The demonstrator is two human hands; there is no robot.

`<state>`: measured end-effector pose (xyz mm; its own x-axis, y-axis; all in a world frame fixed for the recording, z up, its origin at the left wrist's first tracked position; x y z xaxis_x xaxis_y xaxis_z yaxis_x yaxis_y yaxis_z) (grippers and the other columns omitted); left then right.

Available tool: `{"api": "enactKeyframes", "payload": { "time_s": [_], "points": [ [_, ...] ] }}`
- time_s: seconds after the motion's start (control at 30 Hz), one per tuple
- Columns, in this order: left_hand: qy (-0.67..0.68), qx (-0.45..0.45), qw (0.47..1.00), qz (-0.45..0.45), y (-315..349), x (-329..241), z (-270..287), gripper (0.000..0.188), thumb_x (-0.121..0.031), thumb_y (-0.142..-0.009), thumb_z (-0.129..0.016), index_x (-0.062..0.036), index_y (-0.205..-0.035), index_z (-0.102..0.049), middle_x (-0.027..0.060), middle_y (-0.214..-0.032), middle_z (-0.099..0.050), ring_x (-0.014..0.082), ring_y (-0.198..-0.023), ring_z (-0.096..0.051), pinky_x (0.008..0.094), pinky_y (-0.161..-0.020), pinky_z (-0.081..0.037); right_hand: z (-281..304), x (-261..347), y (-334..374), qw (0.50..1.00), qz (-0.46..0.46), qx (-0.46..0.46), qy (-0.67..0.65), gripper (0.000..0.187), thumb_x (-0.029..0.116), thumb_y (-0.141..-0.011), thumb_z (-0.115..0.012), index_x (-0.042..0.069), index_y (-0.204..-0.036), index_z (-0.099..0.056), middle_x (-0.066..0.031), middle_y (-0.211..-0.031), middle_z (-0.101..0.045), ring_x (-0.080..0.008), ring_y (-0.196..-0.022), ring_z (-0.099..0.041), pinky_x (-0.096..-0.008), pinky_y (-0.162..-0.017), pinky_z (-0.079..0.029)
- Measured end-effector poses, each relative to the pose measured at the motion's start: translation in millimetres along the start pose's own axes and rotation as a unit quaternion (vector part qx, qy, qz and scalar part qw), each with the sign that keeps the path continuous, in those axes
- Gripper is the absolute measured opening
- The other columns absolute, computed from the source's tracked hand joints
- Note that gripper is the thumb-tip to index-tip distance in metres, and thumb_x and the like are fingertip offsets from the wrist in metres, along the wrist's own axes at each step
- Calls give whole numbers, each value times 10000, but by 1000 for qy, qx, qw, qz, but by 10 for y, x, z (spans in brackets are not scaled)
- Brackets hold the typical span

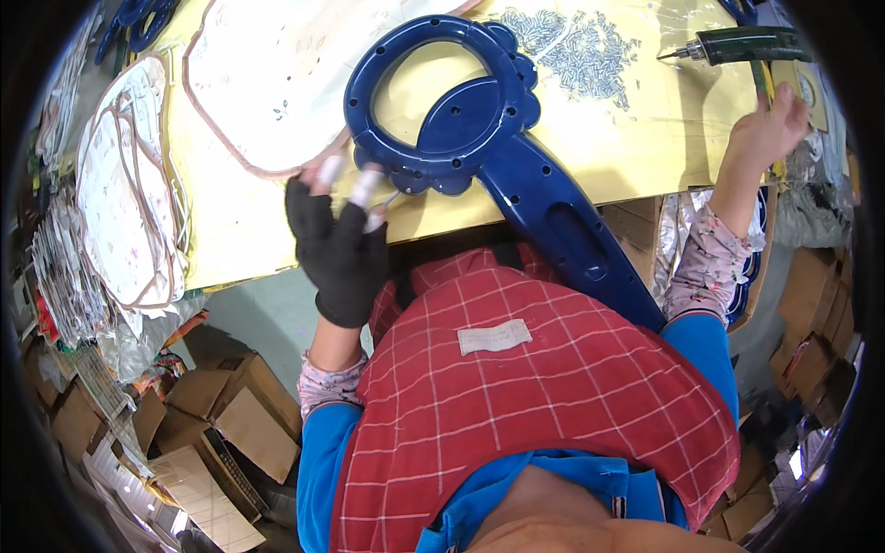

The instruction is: The person repeatedly assembles hand mirrors by inserting a white plastic rod into a blue plastic handle and securing it with a hot glue gun. They pick up each handle, insert the rod, apply glue, and place the finished unit into a cardboard box.

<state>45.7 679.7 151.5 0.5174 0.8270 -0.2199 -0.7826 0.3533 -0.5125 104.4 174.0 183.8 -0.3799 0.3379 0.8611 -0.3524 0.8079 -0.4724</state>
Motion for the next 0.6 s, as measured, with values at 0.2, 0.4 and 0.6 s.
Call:
{"api": "enactKeyframes", "payload": {
  "time_s": [0.2, 0.4, 0.6],
  "points": [
    [113, 97, 966, -211, -371, -918, -410, 511, -179, -763, -687, -142, -1264, -594, 167, -1257, -557, 371, -1161, -554, 485, -1017, -443, -522, -612, -58, 956, -218, 177, -81, 540, 122, -899, -719, 30, -1315, -386, -226, -1040, -658, -352, -865, -704, -477, -736, -626],
    [211, 38, 934, -287, -528, -1117, -753, 406, -97, -767, -631, -128, -1171, -603, 190, -1090, -562, 361, -1069, -577, 490, -984, -474, -735, -71, 368, 924, -111, 292, -218, 611, 79, -895, -607, 48, -1415, -288, -165, -851, -633, -282, -789, -670, -534, -824, -576],
    [220, 55, 925, -306, -537, -1107, -722, 392, -91, -736, -646, -121, -1127, -631, 187, -1060, -569, 350, -1019, -588, 496, -993, -482, -1123, 723, 874, 819, -147, 465, -304, 712, 579, -870, -628, 64, -1312, -414, -121, -842, -629, -249, -743, -648, -416, -764, -547]
  ]
}}
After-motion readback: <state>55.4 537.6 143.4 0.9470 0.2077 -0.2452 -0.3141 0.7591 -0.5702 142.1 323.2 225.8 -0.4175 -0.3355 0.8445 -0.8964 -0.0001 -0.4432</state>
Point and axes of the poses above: each hand's wrist, its own y-axis away from the middle knuckle, its own z-axis out of the back of the hand, x = y × z, the point moved 4 cm from there along -y, towards the middle knuckle
